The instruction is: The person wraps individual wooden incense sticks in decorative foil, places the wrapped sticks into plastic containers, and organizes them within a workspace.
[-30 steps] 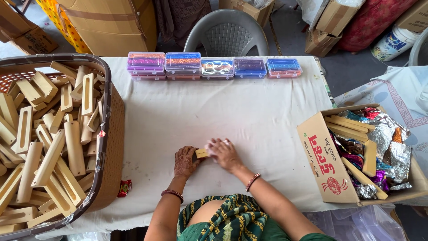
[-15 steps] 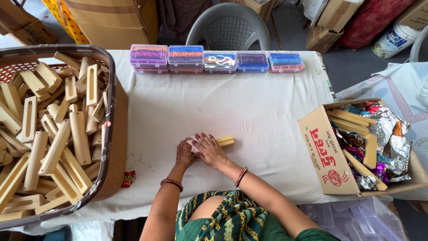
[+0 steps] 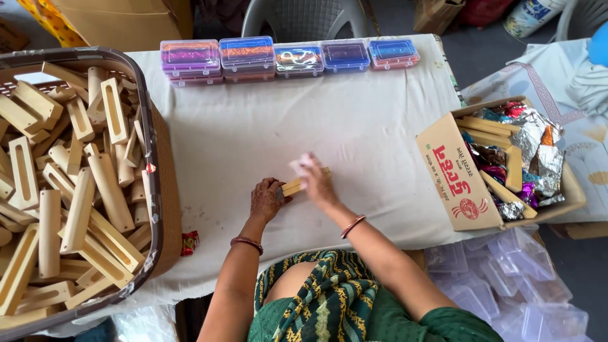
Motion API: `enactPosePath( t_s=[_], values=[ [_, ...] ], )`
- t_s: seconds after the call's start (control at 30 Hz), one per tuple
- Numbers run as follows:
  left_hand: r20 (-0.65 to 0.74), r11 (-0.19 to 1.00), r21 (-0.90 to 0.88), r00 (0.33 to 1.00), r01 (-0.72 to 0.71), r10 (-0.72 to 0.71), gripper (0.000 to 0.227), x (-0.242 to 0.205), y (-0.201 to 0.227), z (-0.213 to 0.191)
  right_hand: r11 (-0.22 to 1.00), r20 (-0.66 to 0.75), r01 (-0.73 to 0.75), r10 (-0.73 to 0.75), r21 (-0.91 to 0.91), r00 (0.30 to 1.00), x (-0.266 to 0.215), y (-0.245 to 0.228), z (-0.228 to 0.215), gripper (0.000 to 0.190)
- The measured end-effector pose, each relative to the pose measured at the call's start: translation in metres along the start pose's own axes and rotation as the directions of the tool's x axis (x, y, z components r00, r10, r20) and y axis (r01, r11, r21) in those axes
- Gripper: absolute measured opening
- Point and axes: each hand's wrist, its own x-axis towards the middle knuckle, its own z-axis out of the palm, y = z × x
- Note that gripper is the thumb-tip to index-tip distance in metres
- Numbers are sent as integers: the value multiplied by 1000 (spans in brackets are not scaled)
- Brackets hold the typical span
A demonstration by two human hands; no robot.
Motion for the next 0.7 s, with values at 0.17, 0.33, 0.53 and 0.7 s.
enactPosePath(
  t_s=[0.17, 0.33, 0.53, 0.7],
  values=[
    [82, 956, 292, 996, -42, 19, 45, 16, -36, 32, 973, 280, 190, -148, -132, 949, -3, -56, 15, 50],
    [59, 998, 37, 997, -48, 46, 56, -2, -5, -3, 927, 348, 37, 102, -372, 932, -6, -22, -17, 63],
    [48, 997, 5, 996, -74, 74, 54, -7, 1, -10, 917, -51, -317, 315, -243, 948, -28, 57, 14, 38],
    [33, 991, 86, 995, -101, 99, 58, -2, -22, 11, 964, 222, -267, 264, -18, 938, -18, -69, 1, 44]
  ],
)
